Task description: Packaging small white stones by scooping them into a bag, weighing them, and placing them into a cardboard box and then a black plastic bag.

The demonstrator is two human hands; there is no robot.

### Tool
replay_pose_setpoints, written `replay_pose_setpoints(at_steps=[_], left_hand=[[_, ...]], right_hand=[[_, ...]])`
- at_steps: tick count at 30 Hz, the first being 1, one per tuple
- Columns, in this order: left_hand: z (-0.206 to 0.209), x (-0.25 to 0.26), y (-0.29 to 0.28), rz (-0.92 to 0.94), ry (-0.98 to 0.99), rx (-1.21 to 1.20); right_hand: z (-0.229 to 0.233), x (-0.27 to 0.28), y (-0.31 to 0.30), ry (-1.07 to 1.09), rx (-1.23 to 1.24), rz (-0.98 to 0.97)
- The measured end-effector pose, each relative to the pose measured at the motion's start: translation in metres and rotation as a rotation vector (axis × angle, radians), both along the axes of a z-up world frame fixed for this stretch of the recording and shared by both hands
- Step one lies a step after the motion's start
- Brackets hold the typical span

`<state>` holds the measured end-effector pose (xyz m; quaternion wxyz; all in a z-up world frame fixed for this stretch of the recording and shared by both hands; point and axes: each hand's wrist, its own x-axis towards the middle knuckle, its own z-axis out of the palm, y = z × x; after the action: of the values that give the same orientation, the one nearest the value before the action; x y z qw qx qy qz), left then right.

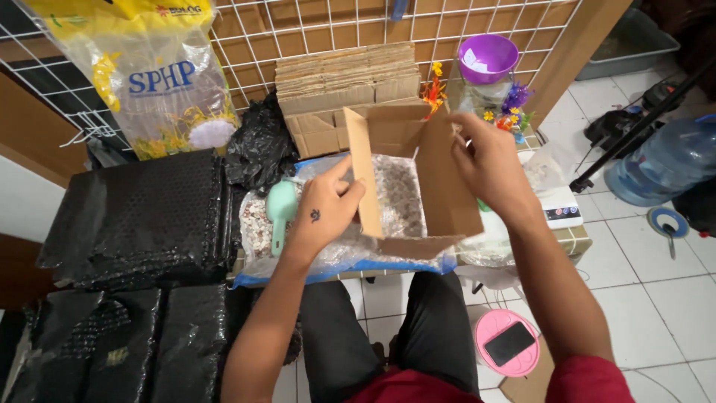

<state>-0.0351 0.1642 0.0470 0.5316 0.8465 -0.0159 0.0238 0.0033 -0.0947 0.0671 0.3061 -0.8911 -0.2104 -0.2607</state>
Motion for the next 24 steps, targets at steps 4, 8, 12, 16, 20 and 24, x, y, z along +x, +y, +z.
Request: replay_pose_setpoints(at_steps=[4,8,12,16,20,24], left_hand=[[0.021,-0.018,0.003,0.002,0.09,0.204],[0.012,-0.018,0.003,-0.014,0.095,0.262],[0.017,-0.024,0.001,-0.012,0.094,0.264],[0.01,-0.017,0.002,-0.026,0.023,0.263],[0.0,-0.009,-0.006,-0.083,-0.186,0.218],[-0.009,0.005,-0.021,-0.194,-0.302,0.123]], right_hand=[[-0.006,0.03,0.006,0.03,-0.156,-0.013],[-0.006,0.046,0.028,0.296,-0.484,-0.191],[-0.003,0.052,0.04,0.356,-0.591,-0.203],[-0.017,0.064,0.03,0.346,-0.702,-0.199],[-0.026,0.061,0.022,0.439,-0.79,-0.186],[-0.023,0.047,0.016,0.445,-0.71,-0.159]])
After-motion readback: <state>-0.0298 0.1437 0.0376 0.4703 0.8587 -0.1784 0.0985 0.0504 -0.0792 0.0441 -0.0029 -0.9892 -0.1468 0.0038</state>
